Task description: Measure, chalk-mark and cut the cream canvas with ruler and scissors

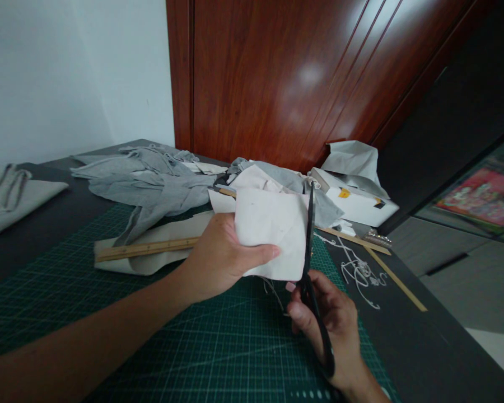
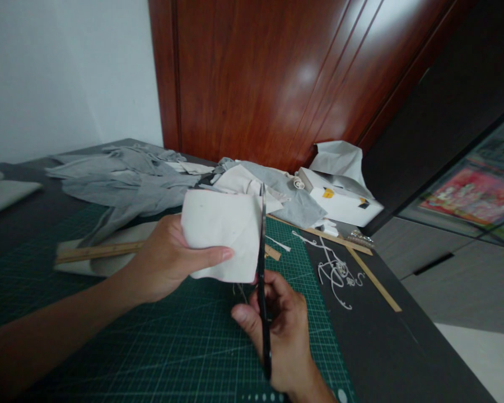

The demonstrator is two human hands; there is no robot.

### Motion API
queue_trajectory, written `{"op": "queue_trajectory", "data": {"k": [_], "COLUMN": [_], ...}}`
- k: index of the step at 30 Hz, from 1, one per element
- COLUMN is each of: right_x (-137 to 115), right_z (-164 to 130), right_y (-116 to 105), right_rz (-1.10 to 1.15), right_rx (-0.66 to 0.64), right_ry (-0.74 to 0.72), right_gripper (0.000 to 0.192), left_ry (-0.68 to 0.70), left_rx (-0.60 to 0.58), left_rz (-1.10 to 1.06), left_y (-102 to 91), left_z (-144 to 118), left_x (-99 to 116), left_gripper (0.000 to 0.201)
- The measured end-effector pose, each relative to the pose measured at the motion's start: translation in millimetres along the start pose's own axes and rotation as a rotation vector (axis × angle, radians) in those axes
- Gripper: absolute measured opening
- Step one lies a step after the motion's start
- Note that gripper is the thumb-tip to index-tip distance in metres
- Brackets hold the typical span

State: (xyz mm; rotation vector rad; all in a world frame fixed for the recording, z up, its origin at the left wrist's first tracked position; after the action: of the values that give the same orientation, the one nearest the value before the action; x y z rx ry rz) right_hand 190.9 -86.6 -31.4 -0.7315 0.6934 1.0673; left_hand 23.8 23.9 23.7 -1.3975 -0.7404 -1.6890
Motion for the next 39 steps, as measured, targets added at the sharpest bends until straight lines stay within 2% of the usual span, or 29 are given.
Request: {"op": "queue_trajectory", "data": {"k": [9,14,21,29,39], "right_x": [-3.8,-3.3,3.7,7.4,1.0], "right_z": [0.3,-0.4,-0.8,-2.0,1.5], "right_y": [-3.2,-3.2,-0.3,-1.3,0.0], "right_rz": [-0.103,-0.085,0.022,0.043,0.036], "right_rx": [-0.025,-0.025,-0.022,-0.015,-0.003], "right_ry": [-0.036,-0.030,0.002,0.016,0.002], "right_gripper": [0.021,0.019,0.032,0.035,0.036], "left_ry": [-0.005,-0.012,-0.024,-0.012,-0.078], "left_rx": [0.002,-0.005,-0.009,-0.046,-0.054], "left_rz": [-0.008,-0.001,-0.004,-0.031,-0.080], "left_y": [0.3,1.1,0.0,0.9,3.9], "left_z": [-0.1,-0.9,0.0,0.5,-1.1], "left_x": [0.1,1.5,-1.6,-2.1,-4.7], "left_gripper": [0.031,0.029,0.032,0.029,0.028]}}
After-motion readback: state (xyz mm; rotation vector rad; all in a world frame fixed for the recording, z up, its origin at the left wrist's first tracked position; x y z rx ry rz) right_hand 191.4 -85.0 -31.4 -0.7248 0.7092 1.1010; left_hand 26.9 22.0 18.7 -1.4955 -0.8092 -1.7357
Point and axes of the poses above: each hand's wrist, its own z-axis towards the middle knuckle, its own y-axis out of the palm, x = y × z, the point moved 5 cm from there along z, towards the middle knuckle, and after that the axes turned 11 degrees about -y, right-handed, at the moved point
